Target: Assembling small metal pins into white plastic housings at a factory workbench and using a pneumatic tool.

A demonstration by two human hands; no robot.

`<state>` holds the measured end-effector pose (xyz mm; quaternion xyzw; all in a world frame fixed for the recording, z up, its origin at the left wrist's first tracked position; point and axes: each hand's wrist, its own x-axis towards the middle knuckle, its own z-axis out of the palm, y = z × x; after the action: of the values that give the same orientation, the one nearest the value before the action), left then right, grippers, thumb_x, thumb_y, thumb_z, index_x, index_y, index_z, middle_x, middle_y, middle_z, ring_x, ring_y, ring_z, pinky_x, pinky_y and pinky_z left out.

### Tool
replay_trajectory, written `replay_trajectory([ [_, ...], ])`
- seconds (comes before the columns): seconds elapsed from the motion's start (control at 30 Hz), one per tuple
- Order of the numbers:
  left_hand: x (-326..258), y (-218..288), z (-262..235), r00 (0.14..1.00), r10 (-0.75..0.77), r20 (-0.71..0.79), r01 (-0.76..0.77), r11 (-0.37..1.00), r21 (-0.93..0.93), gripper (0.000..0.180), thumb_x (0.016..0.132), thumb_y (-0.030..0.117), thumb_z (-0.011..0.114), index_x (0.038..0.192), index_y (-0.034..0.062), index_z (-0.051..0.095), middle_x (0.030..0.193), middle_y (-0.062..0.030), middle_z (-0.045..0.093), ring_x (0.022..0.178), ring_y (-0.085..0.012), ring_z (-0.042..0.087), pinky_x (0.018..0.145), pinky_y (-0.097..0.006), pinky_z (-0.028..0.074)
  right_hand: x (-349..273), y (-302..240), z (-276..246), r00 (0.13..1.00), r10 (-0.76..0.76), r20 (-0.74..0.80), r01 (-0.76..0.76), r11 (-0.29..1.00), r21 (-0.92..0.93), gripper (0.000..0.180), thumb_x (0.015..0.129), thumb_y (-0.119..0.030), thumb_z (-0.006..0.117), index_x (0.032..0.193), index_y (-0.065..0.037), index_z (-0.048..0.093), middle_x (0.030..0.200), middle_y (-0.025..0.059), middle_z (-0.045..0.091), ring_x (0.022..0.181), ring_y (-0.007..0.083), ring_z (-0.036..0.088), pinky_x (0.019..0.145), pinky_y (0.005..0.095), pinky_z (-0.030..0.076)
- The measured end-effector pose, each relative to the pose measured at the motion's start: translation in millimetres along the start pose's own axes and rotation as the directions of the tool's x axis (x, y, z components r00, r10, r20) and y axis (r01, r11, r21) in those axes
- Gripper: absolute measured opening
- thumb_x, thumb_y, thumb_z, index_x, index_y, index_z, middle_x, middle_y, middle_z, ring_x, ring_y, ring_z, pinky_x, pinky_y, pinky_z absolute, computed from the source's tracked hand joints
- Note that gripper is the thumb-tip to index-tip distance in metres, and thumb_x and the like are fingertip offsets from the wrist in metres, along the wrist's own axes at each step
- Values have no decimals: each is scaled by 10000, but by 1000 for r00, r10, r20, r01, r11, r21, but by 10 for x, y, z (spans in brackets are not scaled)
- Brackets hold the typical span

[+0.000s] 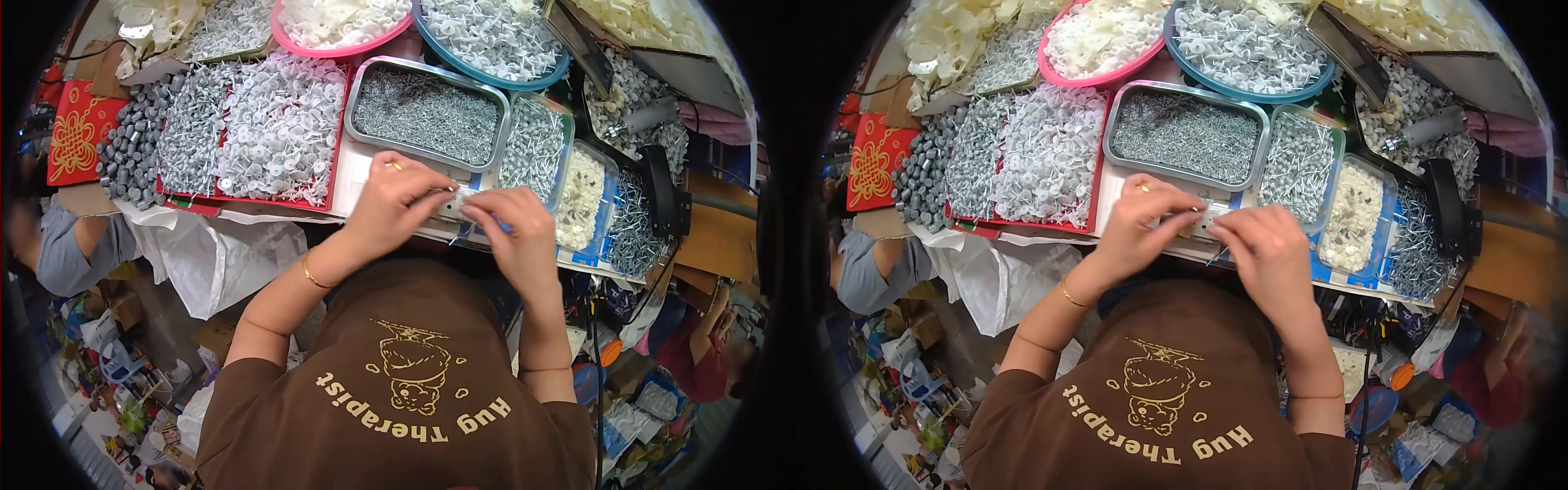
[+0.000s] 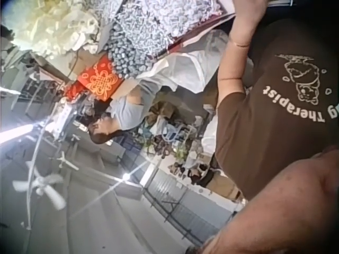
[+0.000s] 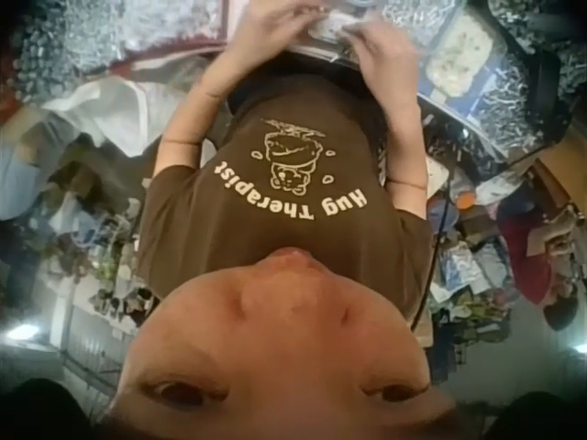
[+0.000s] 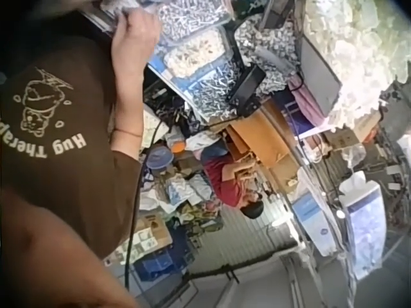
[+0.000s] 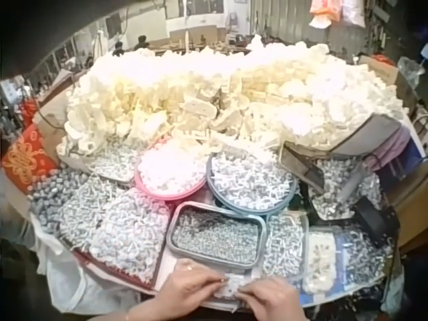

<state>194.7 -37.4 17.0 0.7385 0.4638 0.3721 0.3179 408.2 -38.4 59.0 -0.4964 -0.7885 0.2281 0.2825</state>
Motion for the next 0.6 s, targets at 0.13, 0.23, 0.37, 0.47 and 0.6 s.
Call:
replay_trajectory([
  [0.13, -31, -36, 224, 999, 41, -21, -40, 997, 73, 78, 848, 130, 775, 920, 118, 748, 1012, 15, 759, 1001, -152, 663, 998, -427, 305, 249, 91, -161, 974, 131, -186, -110, 987, 118, 171, 869, -46, 755, 1039, -27, 756, 930, 61, 734, 774, 141, 635, 726, 277, 506],
  [0.23, -98, -63, 267, 998, 25, -62, -16, 992, 126, 89, 839, 141, 783, 919, 121, 749, 1026, 17, 760, 1015, -155, 659, 998, -425, 300, 544, 297, -138, 937, 193, -290, -140, 971, 195, 139, 890, -51, 747, 1023, -11, 751, 931, 29, 728, 785, 82, 616, 730, 240, 492],
  [0.37, -101, 19, 260, 992, 108, -62, -91, 970, 227, 78, 830, 141, 789, 893, 121, 749, 1034, 18, 761, 1016, -156, 658, 1001, -426, 296, 1057, 573, -47, 928, 105, -357, -94, 994, 47, 159, 876, -151, 781, 986, -38, 762, 920, 40, 731, 772, 106, 624, 733, 262, 502],
  [0.47, -84, 32, 282, 996, 15, -93, -2, 991, 131, 61, 830, 138, 785, 877, 122, 750, 1032, 21, 762, 1005, -159, 656, 1009, -420, 276, 1381, 762, -24, 965, -70, -254, -3, 961, -278, 233, 864, -272, 761, 942, -53, 773, 921, 91, 735, 791, 250, 671, 763, 352, 518],
  [0.6, -86, 26, 282, 997, 0, -77, 9, 993, 118, 63, 831, 141, 784, 881, 120, 752, 1030, 23, 762, 1000, -151, 650, 1003, -419, 275, 1602, 680, -71, 980, 198, 9, -190, 954, -231, 287, 892, -293, 709, 956, -17, 755, 873, 135, 732, 835, 282, 695, 775, 389, 521],
])
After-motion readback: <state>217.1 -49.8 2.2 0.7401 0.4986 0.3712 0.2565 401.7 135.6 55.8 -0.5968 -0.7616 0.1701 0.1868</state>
